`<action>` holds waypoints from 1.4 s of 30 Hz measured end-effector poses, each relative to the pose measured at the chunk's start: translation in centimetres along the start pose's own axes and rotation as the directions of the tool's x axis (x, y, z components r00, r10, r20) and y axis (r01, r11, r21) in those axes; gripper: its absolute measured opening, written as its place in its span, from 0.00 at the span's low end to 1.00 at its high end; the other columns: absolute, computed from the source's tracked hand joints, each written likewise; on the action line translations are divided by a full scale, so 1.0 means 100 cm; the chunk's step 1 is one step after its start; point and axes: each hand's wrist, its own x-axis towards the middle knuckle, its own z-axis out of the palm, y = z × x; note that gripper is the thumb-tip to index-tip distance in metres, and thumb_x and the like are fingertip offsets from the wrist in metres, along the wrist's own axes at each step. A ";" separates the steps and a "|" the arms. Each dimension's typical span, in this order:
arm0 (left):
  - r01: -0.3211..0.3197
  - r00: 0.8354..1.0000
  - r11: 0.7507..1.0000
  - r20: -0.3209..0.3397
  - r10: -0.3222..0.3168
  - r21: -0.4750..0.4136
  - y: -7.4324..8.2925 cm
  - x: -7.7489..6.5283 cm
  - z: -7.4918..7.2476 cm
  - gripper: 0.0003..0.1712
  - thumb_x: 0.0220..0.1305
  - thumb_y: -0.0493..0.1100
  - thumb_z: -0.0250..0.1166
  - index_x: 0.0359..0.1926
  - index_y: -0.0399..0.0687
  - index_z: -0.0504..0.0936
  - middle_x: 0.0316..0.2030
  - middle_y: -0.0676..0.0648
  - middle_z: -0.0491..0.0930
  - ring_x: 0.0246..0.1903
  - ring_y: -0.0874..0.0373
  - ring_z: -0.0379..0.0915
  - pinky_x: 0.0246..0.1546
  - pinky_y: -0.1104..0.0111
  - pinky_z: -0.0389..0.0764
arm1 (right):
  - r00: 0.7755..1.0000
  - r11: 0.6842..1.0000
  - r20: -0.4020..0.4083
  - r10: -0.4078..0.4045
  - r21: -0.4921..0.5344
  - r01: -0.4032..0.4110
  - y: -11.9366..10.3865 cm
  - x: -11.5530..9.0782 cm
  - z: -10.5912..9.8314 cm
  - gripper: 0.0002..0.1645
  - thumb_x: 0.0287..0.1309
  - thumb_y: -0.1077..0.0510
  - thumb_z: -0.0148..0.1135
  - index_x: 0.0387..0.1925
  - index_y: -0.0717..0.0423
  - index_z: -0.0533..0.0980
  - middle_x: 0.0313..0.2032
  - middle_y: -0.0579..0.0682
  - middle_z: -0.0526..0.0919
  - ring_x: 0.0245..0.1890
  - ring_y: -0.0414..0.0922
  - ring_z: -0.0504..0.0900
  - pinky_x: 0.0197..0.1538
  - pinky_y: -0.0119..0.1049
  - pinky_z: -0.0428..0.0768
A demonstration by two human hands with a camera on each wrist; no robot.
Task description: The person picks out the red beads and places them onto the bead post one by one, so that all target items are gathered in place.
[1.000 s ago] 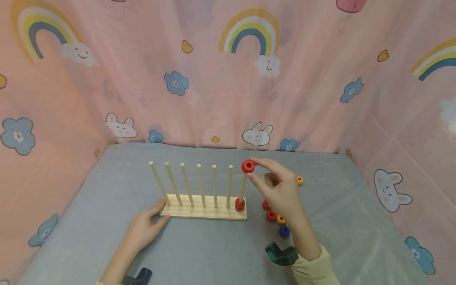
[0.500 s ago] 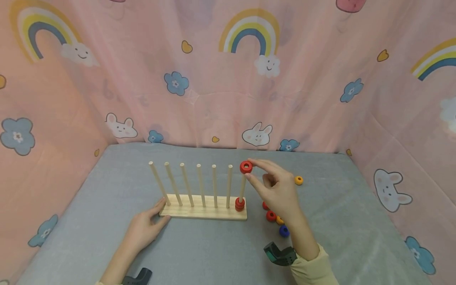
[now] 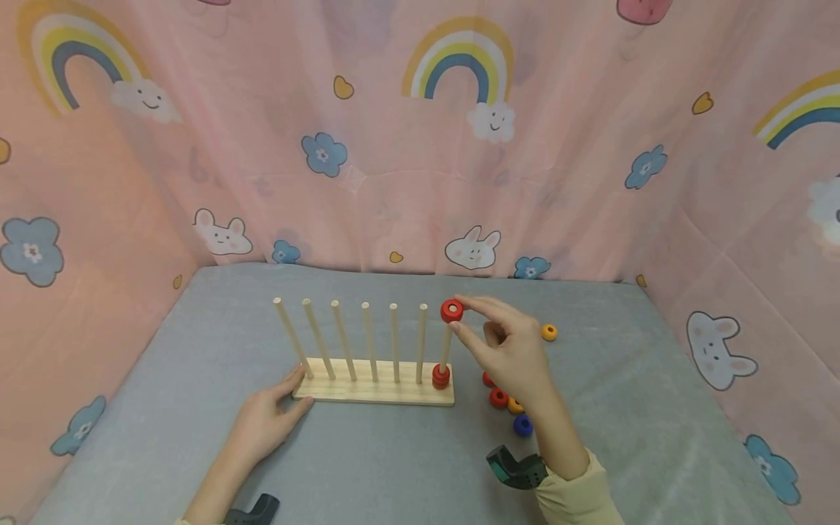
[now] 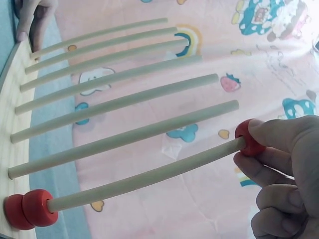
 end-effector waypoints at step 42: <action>-0.011 1.000 1.000 -0.009 0.011 -0.002 -0.003 0.001 0.001 0.36 0.71 0.45 0.72 0.73 0.36 0.73 0.72 0.39 0.71 0.70 0.34 0.70 0.67 0.37 0.73 | 1.000 1.000 0.024 0.012 -0.005 -0.012 0.000 0.000 -0.002 0.21 0.62 0.63 0.76 0.57 0.56 0.87 0.47 0.51 0.90 0.11 0.36 0.54 0.14 0.30 0.55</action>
